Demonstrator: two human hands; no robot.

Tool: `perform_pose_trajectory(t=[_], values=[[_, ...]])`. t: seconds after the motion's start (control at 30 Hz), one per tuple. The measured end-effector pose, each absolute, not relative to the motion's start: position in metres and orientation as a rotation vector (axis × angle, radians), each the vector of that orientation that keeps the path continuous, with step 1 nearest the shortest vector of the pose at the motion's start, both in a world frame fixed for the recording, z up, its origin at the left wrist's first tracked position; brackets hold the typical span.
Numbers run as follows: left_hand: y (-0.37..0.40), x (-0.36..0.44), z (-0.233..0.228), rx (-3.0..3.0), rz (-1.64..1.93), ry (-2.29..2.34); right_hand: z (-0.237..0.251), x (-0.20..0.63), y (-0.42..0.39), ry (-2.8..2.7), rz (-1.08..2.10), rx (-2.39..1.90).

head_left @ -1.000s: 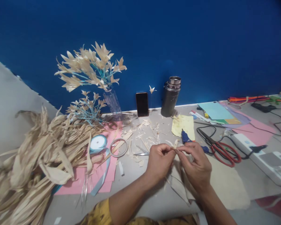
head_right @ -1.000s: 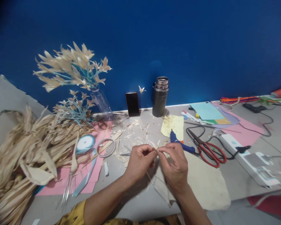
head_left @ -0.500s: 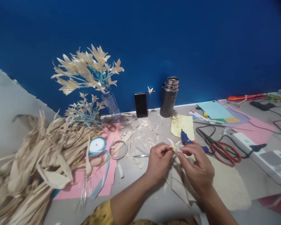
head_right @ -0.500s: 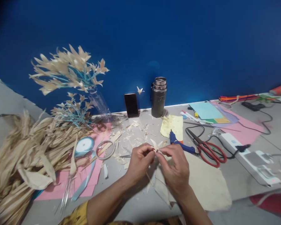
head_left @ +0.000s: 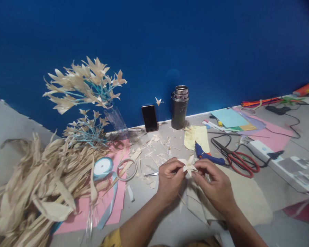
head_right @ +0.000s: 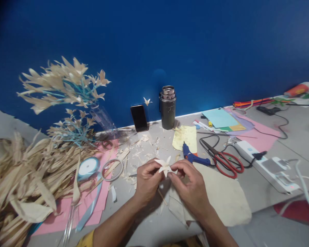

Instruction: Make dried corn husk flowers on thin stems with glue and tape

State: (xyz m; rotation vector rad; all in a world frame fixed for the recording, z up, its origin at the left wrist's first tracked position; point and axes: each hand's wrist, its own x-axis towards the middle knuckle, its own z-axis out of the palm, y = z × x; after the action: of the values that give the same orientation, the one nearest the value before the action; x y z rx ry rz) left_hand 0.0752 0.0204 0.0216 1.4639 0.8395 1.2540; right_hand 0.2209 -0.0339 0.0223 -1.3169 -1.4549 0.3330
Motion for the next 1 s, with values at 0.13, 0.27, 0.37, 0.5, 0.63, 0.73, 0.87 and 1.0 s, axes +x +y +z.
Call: perform_pose_trajectory(t=[0.13, 0.27, 0.37, 0.5, 0.63, 0.73, 0.87, 1.0], values=[[0.020, 0.074, 0.021, 1.495, 1.230, 0.879, 0.023, 0.217, -0.032, -1.280, 0.622, -1.375], [0.019, 0.073, 0.021, 1.554, 1.241, 0.896, 0.025, 0.213, -0.028, -1.121, 0.834, -1.282], [0.019, 0.072, 0.022, 1.586, 1.263, 0.891, 0.024, 0.212, -0.025, -1.054, 0.918, -1.233], [0.019, 0.073, 0.023, 1.595, 1.281, 0.872, 0.018, 0.212, -0.026, -1.006, 0.991, -1.212], [0.019, 0.074, 0.024, 1.608, 1.299, 0.870, 0.011, 0.209, -0.027, -0.935, 1.077, -1.162], [0.019, 0.073, 0.026, 1.627, 1.285, 0.879, 0.010, 0.207, -0.028, -0.907, 1.093, -1.149], [0.019, 0.073, 0.027, 1.655, 1.295, 0.880, 0.013, 0.206, -0.027, -0.929, 1.049, -1.187], [0.020, 0.073, 0.024, 1.671, 1.315, 0.890, 0.018, 0.206, -0.025, -0.954, 1.008, -1.224]])
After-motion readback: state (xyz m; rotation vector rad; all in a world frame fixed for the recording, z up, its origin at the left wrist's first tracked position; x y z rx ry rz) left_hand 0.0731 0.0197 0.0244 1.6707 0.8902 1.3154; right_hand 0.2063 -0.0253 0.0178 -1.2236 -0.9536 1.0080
